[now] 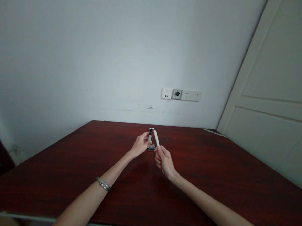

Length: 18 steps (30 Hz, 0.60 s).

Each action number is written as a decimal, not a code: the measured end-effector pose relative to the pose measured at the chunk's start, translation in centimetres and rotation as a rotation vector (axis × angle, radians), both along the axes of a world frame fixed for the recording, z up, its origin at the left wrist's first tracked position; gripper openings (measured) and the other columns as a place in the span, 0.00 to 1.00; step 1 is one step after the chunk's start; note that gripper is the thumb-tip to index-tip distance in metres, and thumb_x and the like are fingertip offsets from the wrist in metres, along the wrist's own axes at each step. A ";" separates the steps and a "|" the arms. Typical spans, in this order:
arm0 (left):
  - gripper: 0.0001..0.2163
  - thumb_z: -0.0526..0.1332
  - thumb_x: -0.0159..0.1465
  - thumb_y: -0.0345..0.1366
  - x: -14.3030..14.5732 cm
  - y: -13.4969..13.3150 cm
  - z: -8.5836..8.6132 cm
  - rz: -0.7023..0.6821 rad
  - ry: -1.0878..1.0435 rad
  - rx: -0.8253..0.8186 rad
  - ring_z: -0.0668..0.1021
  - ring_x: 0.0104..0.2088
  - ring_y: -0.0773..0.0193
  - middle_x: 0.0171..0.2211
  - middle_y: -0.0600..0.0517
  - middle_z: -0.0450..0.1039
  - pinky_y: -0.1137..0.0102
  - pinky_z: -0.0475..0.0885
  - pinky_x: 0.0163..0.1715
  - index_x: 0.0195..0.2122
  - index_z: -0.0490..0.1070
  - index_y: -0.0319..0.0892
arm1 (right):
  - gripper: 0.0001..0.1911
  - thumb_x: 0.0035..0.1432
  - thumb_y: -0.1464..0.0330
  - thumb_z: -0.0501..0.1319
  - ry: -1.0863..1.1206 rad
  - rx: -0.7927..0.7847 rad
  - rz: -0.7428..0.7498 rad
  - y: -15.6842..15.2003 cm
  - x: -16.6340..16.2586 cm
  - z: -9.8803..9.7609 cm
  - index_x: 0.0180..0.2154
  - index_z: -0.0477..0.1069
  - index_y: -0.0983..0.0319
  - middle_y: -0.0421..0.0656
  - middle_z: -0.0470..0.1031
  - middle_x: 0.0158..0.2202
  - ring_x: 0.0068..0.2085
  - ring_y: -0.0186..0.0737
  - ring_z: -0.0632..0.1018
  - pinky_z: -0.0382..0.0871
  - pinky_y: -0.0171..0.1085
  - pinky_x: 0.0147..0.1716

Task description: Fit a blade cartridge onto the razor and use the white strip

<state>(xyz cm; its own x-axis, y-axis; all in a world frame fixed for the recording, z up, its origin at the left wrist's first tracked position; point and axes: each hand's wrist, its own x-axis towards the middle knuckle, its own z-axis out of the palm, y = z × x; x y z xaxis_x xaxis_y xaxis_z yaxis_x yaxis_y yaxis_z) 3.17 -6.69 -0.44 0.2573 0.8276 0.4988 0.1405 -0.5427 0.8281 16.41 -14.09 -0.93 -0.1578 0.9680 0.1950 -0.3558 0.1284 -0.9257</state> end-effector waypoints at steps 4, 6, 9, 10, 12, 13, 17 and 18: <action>0.08 0.58 0.54 0.25 0.1 -0.1 0.0 0.026 0.045 0.043 0.75 0.29 0.68 0.28 0.53 0.72 0.75 0.70 0.29 0.36 0.65 0.38 | 0.21 0.46 0.49 0.59 0.039 0.049 -0.020 0.7 0.0 1.1 0.27 0.59 0.60 0.28 0.48 0.15 0.13 0.22 0.48 0.39 0.25 0.09; 0.09 0.57 0.54 0.25 0.1 -0.2 0.0 0.009 0.036 0.047 0.75 0.30 0.68 0.29 0.52 0.72 0.74 0.70 0.31 0.36 0.65 0.38 | 0.21 0.47 0.49 0.59 0.020 0.032 -0.013 0.5 -0.2 0.7 0.27 0.59 0.60 0.28 0.48 0.15 0.13 0.22 0.48 0.38 0.25 0.10; 0.10 0.57 0.54 0.25 0.1 -0.2 0.1 -0.020 0.000 0.015 0.76 0.30 0.68 0.30 0.52 0.72 0.73 0.71 0.31 0.38 0.65 0.38 | 0.21 0.49 0.50 0.58 0.003 -0.002 -0.013 -0.1 -0.4 -0.3 0.28 0.59 0.60 0.29 0.48 0.16 0.14 0.23 0.49 0.39 0.25 0.10; 0.10 0.57 0.54 0.26 0.1 -0.2 0.2 -0.024 -0.008 0.007 0.76 0.29 0.68 0.29 0.52 0.72 0.73 0.71 0.30 0.38 0.64 0.38 | 0.20 0.49 0.50 0.58 0.005 0.001 -0.017 -0.2 -0.4 -0.4 0.28 0.59 0.60 0.29 0.48 0.16 0.14 0.23 0.49 0.39 0.25 0.10; 0.09 0.57 0.55 0.26 0.1 -0.2 0.2 -0.017 -0.008 0.007 0.75 0.27 0.68 0.28 0.52 0.72 0.73 0.71 0.29 0.37 0.64 0.38 | 0.20 0.50 0.51 0.58 0.021 0.036 -0.035 -0.1 -0.4 0.0 0.28 0.59 0.60 0.29 0.49 0.16 0.15 0.23 0.49 0.39 0.25 0.10; 0.08 0.58 0.54 0.26 0.1 -0.2 0.2 -0.007 0.000 0.014 0.75 0.27 0.68 0.27 0.53 0.72 0.73 0.71 0.29 0.36 0.64 0.38 | 0.19 0.50 0.51 0.58 0.034 0.063 -0.052 0.1 -0.4 0.3 0.28 0.60 0.60 0.29 0.49 0.16 0.15 0.23 0.49 0.40 0.25 0.10; 0.09 0.58 0.53 0.26 0.0 -0.2 0.3 0.012 0.023 0.031 0.76 0.29 0.67 0.28 0.52 0.72 0.73 0.71 0.30 0.36 0.65 0.38 | 0.19 0.50 0.51 0.58 0.058 0.096 -0.079 0.9 -0.2 0.6 0.28 0.60 0.60 0.29 0.48 0.15 0.15 0.23 0.49 0.39 0.25 0.10; 0.09 0.57 0.53 0.25 0.0 -0.2 0.3 0.004 0.016 0.025 0.76 0.29 0.67 0.28 0.52 0.72 0.72 0.71 0.30 0.36 0.65 0.38 | 0.19 0.50 0.51 0.58 0.041 0.079 -0.066 0.9 -0.2 0.3 0.28 0.60 0.60 0.29 0.48 0.15 0.14 0.23 0.49 0.39 0.25 0.10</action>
<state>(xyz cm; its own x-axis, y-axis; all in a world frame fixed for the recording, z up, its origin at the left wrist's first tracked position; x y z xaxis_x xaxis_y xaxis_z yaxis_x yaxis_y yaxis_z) 3.21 -6.91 -0.16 0.2624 0.8158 0.5154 0.1559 -0.5630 0.8116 16.18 -13.17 -0.68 -0.0845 0.9573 0.2763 -0.3818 0.2250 -0.8964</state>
